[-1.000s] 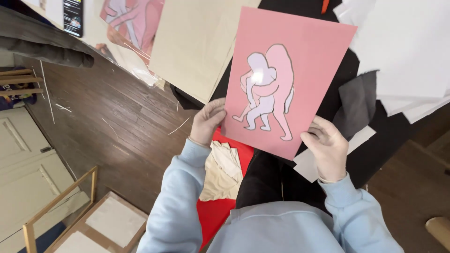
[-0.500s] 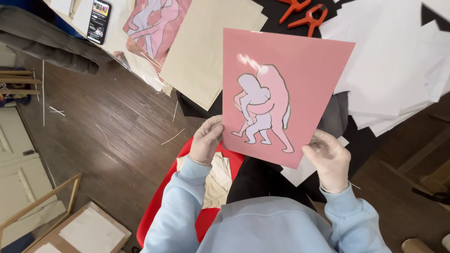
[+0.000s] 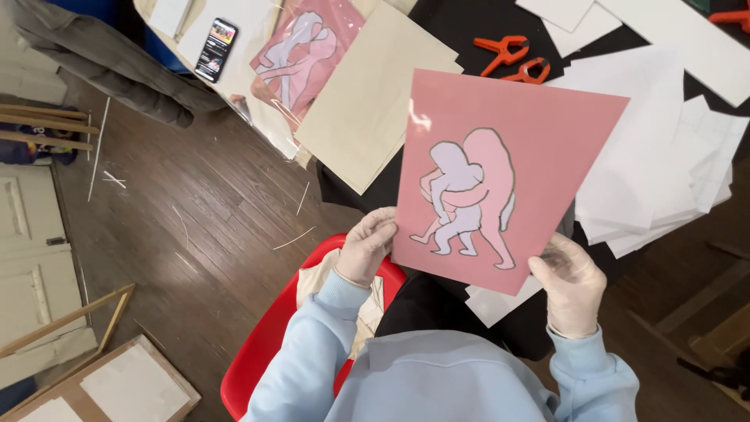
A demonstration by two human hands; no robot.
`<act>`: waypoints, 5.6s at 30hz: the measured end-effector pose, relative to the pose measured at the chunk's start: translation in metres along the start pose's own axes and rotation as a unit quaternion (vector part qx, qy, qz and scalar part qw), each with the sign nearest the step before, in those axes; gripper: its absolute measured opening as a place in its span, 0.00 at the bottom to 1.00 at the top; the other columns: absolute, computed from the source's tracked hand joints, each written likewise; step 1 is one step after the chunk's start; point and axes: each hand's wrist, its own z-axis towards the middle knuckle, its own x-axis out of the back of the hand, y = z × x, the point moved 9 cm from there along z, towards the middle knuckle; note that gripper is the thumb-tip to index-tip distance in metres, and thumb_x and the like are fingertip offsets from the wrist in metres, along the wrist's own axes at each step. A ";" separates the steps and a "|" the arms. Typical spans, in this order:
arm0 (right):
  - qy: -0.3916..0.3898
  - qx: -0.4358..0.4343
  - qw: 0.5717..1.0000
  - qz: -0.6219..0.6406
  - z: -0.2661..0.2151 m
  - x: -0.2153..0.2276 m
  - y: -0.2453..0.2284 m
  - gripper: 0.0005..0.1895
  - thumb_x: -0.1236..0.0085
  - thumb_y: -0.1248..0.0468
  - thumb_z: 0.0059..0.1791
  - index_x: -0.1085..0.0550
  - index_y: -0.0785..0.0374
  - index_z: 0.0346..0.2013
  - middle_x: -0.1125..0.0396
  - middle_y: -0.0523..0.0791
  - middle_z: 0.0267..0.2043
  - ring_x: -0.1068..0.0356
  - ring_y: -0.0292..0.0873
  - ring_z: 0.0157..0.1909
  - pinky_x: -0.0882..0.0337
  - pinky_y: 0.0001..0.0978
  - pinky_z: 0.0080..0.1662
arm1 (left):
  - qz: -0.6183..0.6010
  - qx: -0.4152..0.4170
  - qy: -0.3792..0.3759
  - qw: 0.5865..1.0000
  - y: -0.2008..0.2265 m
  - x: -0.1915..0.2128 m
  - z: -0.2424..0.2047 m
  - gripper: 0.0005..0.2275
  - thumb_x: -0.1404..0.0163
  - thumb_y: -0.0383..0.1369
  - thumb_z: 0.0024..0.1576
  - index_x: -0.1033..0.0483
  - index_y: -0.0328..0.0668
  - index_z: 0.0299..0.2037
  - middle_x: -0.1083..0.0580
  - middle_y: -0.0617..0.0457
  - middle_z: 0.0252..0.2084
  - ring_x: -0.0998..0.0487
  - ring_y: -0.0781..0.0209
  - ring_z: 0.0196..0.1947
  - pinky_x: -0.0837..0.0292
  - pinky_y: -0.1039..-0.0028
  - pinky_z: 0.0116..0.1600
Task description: Mounting and cleaning art prints using boards, protective sheets, and specialized tools.
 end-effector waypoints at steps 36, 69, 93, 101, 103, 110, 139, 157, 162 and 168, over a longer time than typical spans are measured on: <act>-0.025 0.077 0.993 0.085 0.003 0.007 -0.073 0.30 0.39 0.77 0.52 0.31 0.69 0.71 0.30 0.50 0.63 0.27 0.38 0.59 0.27 0.28 0.63 | 0.066 -0.055 0.006 0.996 0.046 -0.076 -0.025 0.19 0.49 0.27 0.64 0.30 0.36 0.65 0.22 0.52 0.52 0.21 0.65 0.50 0.24 0.73 0.56; -0.057 0.089 0.994 -0.034 -0.045 -0.005 -0.085 0.22 0.41 0.81 0.46 0.25 0.71 0.55 0.27 0.47 0.49 0.28 0.37 0.46 0.28 0.28 0.48 | 0.143 -0.178 0.038 0.973 0.023 -0.037 -0.012 0.17 0.51 0.15 0.60 0.29 0.30 0.60 0.23 0.50 0.51 0.24 0.66 0.50 0.28 0.76 0.56; -0.231 0.223 0.922 -0.216 -0.101 -0.087 -0.130 0.27 0.25 0.67 0.34 0.22 0.63 0.47 0.25 0.45 0.45 0.21 0.37 0.39 0.20 0.26 0.42 | 0.084 -0.101 -0.039 0.990 0.007 -0.095 0.007 0.20 0.50 0.22 0.61 0.32 0.29 0.64 0.24 0.40 0.58 0.22 0.51 0.59 0.26 0.65 0.64; -0.228 0.267 0.908 -0.228 -0.105 -0.094 -0.139 0.27 0.25 0.66 0.34 0.22 0.62 0.46 0.26 0.45 0.44 0.21 0.39 0.40 0.21 0.27 0.41 | 0.089 -0.125 -0.089 0.984 0.009 -0.102 0.016 0.19 0.49 0.28 0.64 0.33 0.30 0.64 0.24 0.41 0.58 0.23 0.52 0.59 0.27 0.66 0.64; -0.226 0.281 0.906 -0.221 -0.105 -0.097 -0.142 0.27 0.25 0.66 0.34 0.22 0.62 0.47 0.26 0.45 0.44 0.21 0.39 0.40 0.21 0.27 0.42 | 0.094 -0.142 -0.106 0.980 0.013 -0.105 0.017 0.19 0.49 0.28 0.64 0.34 0.31 0.65 0.25 0.42 0.59 0.23 0.54 0.59 0.28 0.66 0.65; -0.183 0.238 0.931 -0.207 -0.101 -0.112 -0.158 0.26 0.28 0.71 0.37 0.23 0.64 0.50 0.27 0.48 0.46 0.22 0.37 0.36 0.21 0.26 0.40 | 0.051 -0.094 -0.084 0.991 0.010 -0.092 0.031 0.20 0.50 0.27 0.62 0.33 0.30 0.65 0.24 0.40 0.58 0.22 0.52 0.57 0.26 0.66 0.62; 0.024 0.016 0.999 0.015 0.318 -0.186 -0.115 0.35 0.44 0.76 0.48 0.37 0.73 0.71 0.34 0.48 0.65 0.33 0.40 0.63 0.33 0.30 0.62 | 0.221 -0.104 -0.071 0.967 0.272 -0.058 0.329 0.25 0.46 0.34 0.60 0.35 0.39 0.69 0.26 0.51 0.60 0.25 0.65 0.57 0.27 0.72 0.58; 0.069 0.103 0.969 -0.214 0.732 -0.239 -0.067 0.24 0.37 0.72 0.53 0.26 0.64 0.65 0.26 0.40 0.50 0.26 0.31 0.49 0.21 0.25 0.56 | 0.507 -0.224 0.013 0.832 0.431 -0.068 0.785 0.13 0.51 0.35 0.59 0.22 0.33 0.47 0.17 0.41 0.36 0.15 0.51 0.34 0.21 0.66 0.44; 0.051 0.122 0.973 -0.190 0.746 -0.239 -0.039 0.22 0.37 0.75 0.54 0.23 0.66 0.64 0.27 0.40 0.48 0.28 0.30 0.47 0.26 0.25 0.52 | 0.825 -0.403 -0.043 0.394 0.364 -0.051 0.879 0.07 0.53 0.28 0.62 0.22 0.36 0.38 0.24 0.40 0.30 0.23 0.45 0.29 0.29 0.55 0.34; 0.089 0.127 0.960 -0.235 0.743 -0.239 -0.030 0.25 0.36 0.74 0.52 0.25 0.65 0.65 0.26 0.39 0.48 0.30 0.29 0.44 0.24 0.24 0.52 | 0.502 -0.250 0.025 0.828 0.431 -0.051 0.787 0.11 0.52 0.32 0.57 0.24 0.28 0.38 0.22 0.39 0.26 0.20 0.45 0.26 0.26 0.60 0.36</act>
